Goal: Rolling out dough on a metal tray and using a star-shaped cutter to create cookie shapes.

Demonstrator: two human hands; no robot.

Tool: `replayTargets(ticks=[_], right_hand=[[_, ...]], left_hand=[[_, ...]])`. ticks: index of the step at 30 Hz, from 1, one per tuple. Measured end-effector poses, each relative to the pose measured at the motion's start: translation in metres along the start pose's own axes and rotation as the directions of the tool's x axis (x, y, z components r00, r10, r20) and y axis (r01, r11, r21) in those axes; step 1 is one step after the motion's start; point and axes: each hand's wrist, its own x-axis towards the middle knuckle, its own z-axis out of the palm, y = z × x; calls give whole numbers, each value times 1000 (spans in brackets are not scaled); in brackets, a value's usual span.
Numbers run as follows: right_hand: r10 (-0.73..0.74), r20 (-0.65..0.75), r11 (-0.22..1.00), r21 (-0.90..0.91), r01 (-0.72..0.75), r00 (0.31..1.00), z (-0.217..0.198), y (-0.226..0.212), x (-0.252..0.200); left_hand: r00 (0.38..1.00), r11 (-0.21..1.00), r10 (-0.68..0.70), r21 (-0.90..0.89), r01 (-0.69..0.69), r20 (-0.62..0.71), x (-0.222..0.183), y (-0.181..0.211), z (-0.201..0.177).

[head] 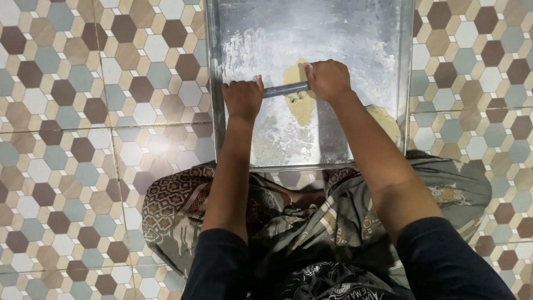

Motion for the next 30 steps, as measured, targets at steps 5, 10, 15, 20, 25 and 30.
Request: replayTargets(ticks=[5, 10, 15, 20, 25, 30], right_hand=[[3, 12, 1000, -9, -3, 1000, 1, 1, -1], [0, -41, 998, 69, 3, 999, -12, -2, -13], [-311, -222, 939, 78, 334, 924, -84, -25, -79], [-328, 38, 942, 80, 325, 944, -66, -21, -173], [-173, -11, 973, 154, 172, 985, -25, 17, -242], [350, -126, 811, 537, -232, 928, 10, 59, -241]], left_hand=[[996, 1000, -23, -3, 22, -82, -4, 3, 3], [986, 995, 70, -59, -80, -149, -11, -2, -29], [977, 972, 81, -199, -121, -197, -59, -5, -60], [951, 909, 299, -325, -260, 75, -124, 1, -109], [908, 816, 398, -402, -415, -131, -163, 16, -121], [966, 830, 43, -529, -178, -256, -157, 19, -114]])
